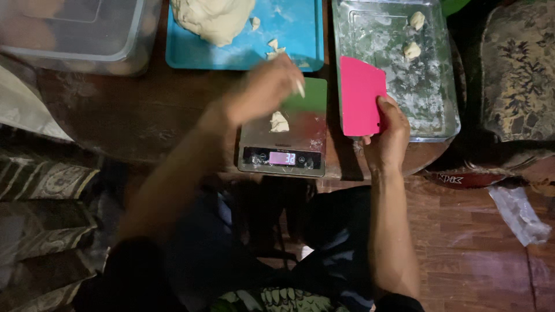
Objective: The person portions out small pieces of dough by hand, places each piece on a digital scale to check the weight, and moves the measured pieces onto a metal tray.
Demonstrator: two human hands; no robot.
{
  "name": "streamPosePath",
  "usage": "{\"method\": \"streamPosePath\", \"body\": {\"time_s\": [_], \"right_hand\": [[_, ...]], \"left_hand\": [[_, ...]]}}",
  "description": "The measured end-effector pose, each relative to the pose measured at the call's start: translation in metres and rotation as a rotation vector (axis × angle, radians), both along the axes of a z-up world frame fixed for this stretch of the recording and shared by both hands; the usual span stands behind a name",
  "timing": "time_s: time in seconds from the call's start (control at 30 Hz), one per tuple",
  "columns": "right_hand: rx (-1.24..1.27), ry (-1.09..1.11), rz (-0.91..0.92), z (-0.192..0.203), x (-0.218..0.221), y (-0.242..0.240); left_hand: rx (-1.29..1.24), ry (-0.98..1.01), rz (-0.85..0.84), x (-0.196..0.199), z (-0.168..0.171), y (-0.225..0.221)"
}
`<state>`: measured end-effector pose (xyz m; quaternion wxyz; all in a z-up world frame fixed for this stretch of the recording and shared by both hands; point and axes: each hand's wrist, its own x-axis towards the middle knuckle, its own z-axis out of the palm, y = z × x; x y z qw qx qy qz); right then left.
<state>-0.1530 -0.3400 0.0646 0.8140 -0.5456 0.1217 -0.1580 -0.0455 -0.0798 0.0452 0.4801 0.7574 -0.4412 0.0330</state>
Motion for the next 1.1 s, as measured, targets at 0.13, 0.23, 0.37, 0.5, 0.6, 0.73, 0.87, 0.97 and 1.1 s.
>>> {"method": "streamPosePath", "body": {"time_s": [0.13, 0.23, 0.37, 0.5, 0.6, 0.73, 0.87, 0.97, 1.1], "right_hand": [[0.0, 0.034, 0.113, 0.027, -0.008, 0.013], [-0.006, 0.023, 0.136, 0.028, -0.007, 0.016], [0.015, 0.031, 0.113, 0.028, -0.008, 0.017], [0.004, 0.039, 0.102, 0.031, -0.009, 0.017], [0.025, 0.025, 0.096, 0.026, -0.008, 0.016], [0.015, 0.025, 0.08, 0.027, -0.008, 0.019], [-0.018, 0.039, 0.076, 0.03, -0.01, 0.022], [-0.028, 0.028, 0.092, 0.031, -0.011, 0.023], [-0.014, -0.048, 0.015, -0.004, 0.001, 0.01]], "left_hand": [[0.006, -0.185, 0.141, 0.074, -0.006, 0.021], [0.074, -0.182, 0.271, 0.097, -0.005, 0.026], [-0.156, -0.338, 0.344, 0.081, 0.006, 0.029], [-0.153, -0.256, 0.393, 0.02, 0.038, 0.041], [-0.201, -0.14, 0.37, -0.016, 0.031, 0.052], [-0.112, -0.03, 0.43, -0.044, 0.02, 0.059], [-0.118, 0.021, 0.459, -0.05, 0.02, 0.06], [-0.154, 0.086, 0.437, -0.053, 0.023, 0.06], [-0.17, 0.063, 0.421, -0.047, 0.011, 0.055]]}}
